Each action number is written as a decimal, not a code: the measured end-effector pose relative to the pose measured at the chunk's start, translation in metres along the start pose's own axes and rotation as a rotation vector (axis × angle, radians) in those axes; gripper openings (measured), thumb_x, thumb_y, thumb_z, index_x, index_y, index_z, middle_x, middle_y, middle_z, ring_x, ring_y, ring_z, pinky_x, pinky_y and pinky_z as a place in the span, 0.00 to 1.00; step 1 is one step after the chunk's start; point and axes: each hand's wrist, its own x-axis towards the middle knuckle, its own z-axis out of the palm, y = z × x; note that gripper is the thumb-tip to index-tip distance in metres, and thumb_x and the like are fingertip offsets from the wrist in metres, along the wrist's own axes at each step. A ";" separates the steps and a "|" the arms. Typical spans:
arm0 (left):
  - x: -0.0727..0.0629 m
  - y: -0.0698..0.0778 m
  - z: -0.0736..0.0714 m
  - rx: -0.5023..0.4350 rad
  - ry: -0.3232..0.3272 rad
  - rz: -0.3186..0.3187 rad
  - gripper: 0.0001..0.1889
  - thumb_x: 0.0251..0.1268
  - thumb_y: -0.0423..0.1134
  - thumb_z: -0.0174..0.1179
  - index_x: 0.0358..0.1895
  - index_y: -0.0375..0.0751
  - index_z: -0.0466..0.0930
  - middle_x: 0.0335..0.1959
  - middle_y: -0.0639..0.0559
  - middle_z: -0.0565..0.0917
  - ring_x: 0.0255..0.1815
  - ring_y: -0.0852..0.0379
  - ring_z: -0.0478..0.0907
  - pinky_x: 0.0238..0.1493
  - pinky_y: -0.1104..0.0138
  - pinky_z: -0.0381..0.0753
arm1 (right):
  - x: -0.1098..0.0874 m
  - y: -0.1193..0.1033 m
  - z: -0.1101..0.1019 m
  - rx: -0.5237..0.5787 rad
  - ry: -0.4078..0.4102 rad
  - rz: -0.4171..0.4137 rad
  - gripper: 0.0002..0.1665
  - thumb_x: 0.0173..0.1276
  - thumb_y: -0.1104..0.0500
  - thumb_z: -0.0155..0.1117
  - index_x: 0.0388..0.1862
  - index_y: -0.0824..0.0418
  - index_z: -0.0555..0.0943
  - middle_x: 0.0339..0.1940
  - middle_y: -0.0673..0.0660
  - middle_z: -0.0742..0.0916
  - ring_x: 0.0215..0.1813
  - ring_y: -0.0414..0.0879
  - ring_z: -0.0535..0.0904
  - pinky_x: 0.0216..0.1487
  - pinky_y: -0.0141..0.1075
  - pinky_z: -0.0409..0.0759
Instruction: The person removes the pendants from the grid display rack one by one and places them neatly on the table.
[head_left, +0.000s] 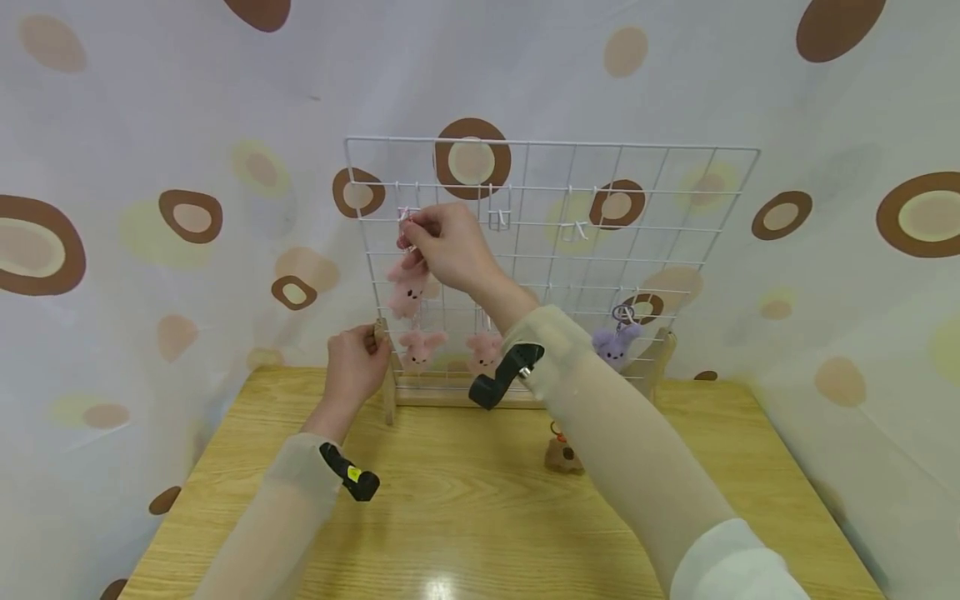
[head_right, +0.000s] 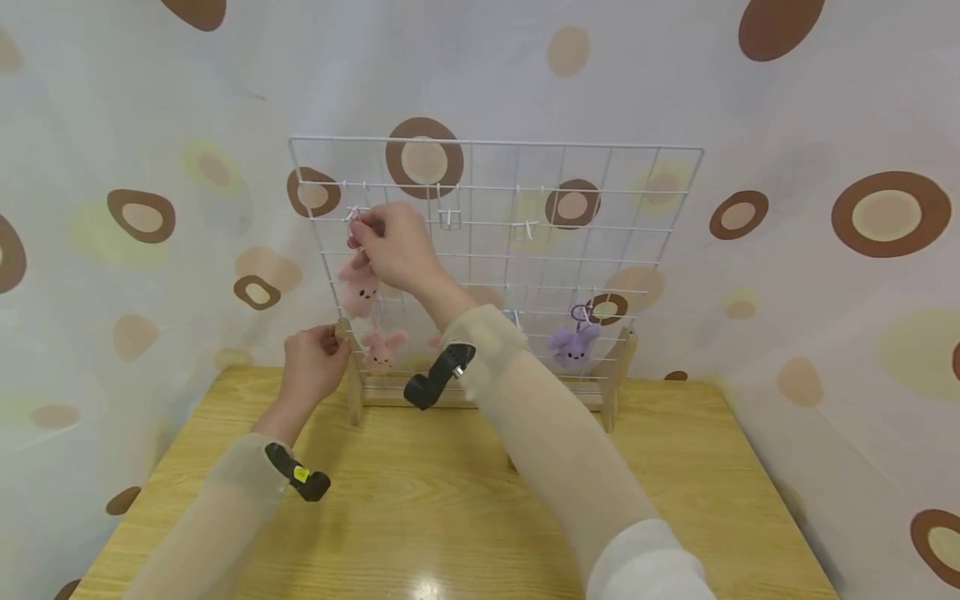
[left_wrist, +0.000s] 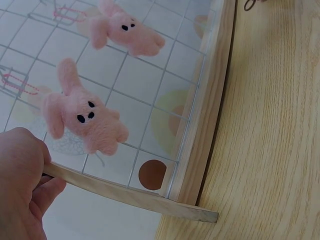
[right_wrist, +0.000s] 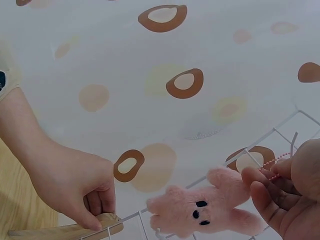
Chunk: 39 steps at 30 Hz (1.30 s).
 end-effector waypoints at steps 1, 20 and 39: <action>0.000 0.000 0.000 0.001 0.000 0.000 0.14 0.75 0.31 0.61 0.53 0.22 0.86 0.42 0.32 0.89 0.43 0.41 0.90 0.44 0.50 0.89 | -0.001 -0.001 -0.001 0.010 -0.001 0.000 0.12 0.83 0.65 0.59 0.49 0.73 0.85 0.41 0.71 0.89 0.32 0.49 0.88 0.35 0.37 0.87; 0.000 0.002 0.001 0.034 0.010 0.019 0.11 0.74 0.30 0.60 0.45 0.24 0.88 0.36 0.34 0.90 0.37 0.44 0.90 0.40 0.51 0.90 | -0.021 -0.029 -0.008 0.053 -0.057 -0.031 0.10 0.81 0.65 0.62 0.45 0.72 0.87 0.32 0.63 0.89 0.29 0.48 0.87 0.34 0.39 0.88; -0.001 0.001 0.002 0.027 0.019 0.020 0.12 0.74 0.31 0.60 0.48 0.22 0.87 0.39 0.32 0.90 0.41 0.42 0.91 0.41 0.50 0.90 | -0.075 -0.001 -0.038 -0.057 -0.123 -0.088 0.08 0.79 0.66 0.64 0.41 0.69 0.87 0.34 0.58 0.89 0.31 0.54 0.86 0.36 0.47 0.87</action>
